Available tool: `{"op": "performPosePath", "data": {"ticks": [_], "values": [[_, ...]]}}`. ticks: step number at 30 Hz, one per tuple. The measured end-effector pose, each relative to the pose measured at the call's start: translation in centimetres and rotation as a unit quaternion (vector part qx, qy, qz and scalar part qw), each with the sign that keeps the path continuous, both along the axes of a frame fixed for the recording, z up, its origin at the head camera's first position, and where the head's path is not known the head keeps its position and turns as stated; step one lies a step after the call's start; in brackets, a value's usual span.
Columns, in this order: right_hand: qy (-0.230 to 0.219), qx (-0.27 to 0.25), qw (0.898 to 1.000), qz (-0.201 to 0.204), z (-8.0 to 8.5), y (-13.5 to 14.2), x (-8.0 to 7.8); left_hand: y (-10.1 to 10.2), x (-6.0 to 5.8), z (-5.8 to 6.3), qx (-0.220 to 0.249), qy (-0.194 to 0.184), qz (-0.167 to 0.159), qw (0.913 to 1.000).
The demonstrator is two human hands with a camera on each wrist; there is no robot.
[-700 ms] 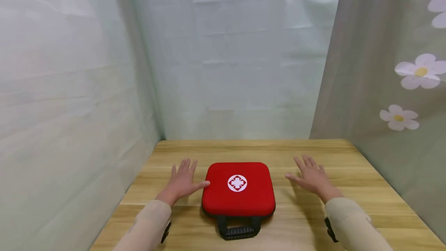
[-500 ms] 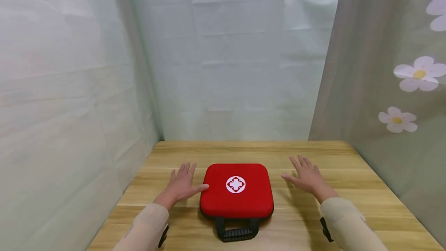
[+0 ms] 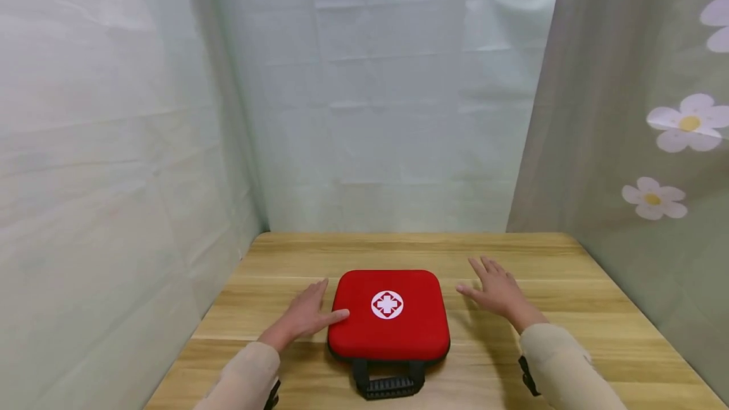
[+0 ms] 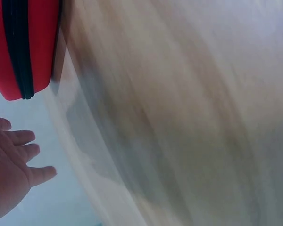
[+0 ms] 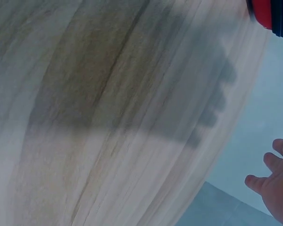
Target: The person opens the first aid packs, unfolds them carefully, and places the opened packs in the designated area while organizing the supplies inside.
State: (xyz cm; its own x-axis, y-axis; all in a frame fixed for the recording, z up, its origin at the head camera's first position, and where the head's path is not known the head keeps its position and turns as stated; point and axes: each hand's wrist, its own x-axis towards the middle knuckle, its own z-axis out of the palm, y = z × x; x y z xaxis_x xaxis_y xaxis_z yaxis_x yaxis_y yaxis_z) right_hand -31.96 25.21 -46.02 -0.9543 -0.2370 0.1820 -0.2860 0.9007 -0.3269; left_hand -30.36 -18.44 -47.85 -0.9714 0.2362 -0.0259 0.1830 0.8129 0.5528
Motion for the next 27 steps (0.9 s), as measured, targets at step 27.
{"op": "performPosePath", "data": {"ticks": [27], "values": [[-0.075,-0.114,0.990,0.034,0.0,-2.0,-2.3,1.1,0.7,-0.7,0.143,-0.069,-0.035,0.9866]]}}
